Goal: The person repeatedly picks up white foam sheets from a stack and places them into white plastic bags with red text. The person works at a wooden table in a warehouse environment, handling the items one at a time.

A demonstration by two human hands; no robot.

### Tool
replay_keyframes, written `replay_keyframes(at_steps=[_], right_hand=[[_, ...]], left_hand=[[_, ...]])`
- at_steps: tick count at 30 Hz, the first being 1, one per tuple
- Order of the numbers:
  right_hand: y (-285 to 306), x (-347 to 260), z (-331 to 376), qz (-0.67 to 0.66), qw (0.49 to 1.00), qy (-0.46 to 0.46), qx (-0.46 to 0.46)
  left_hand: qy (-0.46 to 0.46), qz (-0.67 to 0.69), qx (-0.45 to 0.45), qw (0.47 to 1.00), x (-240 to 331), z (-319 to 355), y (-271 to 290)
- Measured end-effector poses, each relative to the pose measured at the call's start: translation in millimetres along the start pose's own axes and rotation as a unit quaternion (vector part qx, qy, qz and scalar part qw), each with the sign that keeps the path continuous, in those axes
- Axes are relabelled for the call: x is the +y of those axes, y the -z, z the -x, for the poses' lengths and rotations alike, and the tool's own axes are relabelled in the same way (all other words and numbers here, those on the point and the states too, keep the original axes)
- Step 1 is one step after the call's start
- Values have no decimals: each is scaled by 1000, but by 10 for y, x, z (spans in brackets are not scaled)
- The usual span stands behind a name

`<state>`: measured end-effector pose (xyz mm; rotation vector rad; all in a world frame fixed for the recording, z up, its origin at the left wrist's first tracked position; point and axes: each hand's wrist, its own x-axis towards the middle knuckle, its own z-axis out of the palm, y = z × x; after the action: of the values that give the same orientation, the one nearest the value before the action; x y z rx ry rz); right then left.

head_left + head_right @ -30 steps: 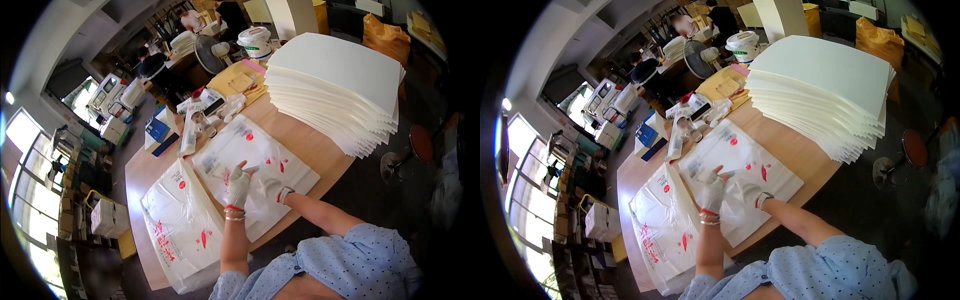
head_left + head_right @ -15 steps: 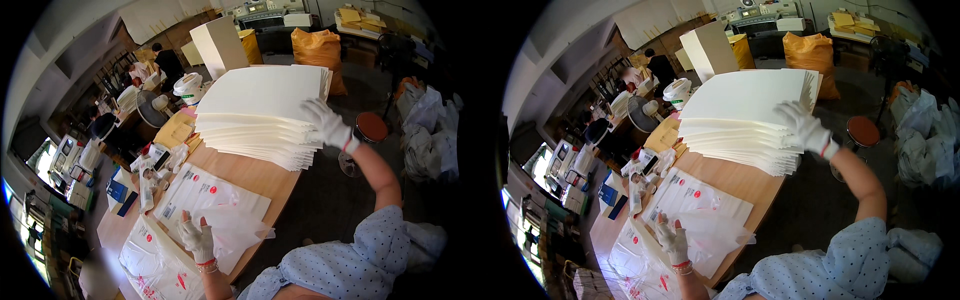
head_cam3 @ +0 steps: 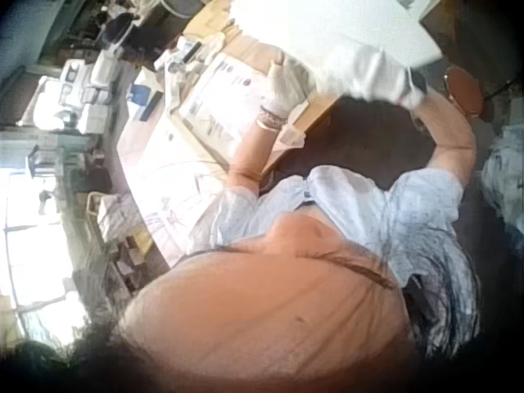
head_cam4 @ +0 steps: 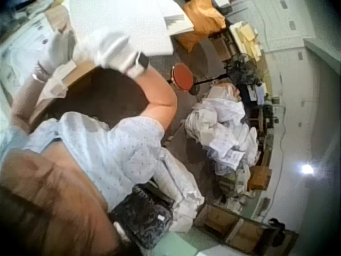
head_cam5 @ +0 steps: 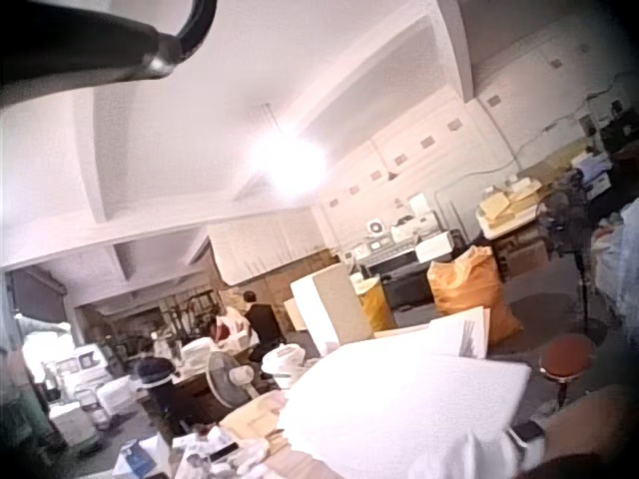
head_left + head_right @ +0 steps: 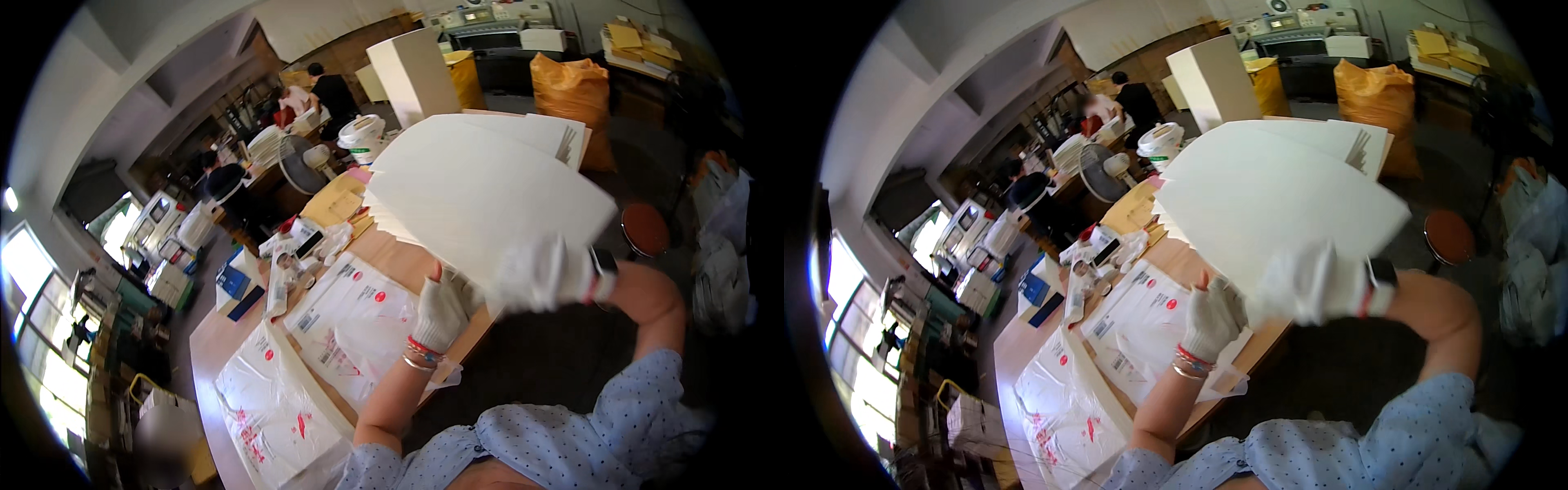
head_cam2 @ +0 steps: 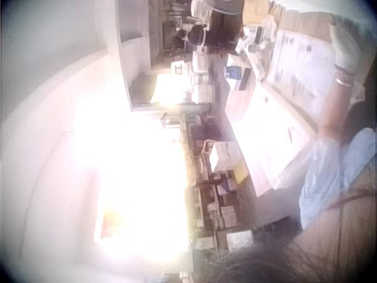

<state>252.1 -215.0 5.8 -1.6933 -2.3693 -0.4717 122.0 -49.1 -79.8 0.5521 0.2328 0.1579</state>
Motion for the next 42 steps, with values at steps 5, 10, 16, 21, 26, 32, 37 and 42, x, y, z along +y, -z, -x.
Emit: replay_keyframes(at_steps=[5,10,16,21,26,32,37,42], right_hand=[[-58,529,1104,11,953,-268,140],[-933,276,1597,-576,685,-406,183],[-1760,-1029,392,-533,664,-389,352],[-1831,-1005,512,-450,706,-403,369],[-1205,-1161,673,-394,766,-380,337],[-1337,-1396,938,-56,968,-229,83],[-1845,-1268,309,-151,928,-299,-166],[-2800,-808,-45,-228,914,-327,76]], left_hand=[[-7,-277,66,958,394,768,-223],[-69,-567,80,817,399,1052,-20],[-206,-864,62,454,-1244,726,298],[-395,-791,352,308,-143,881,1061],[-237,-452,284,812,927,997,1766],[-210,-199,146,946,1222,720,1847],[-204,-657,164,707,596,439,1449],[-234,-679,43,695,-331,382,1019]])
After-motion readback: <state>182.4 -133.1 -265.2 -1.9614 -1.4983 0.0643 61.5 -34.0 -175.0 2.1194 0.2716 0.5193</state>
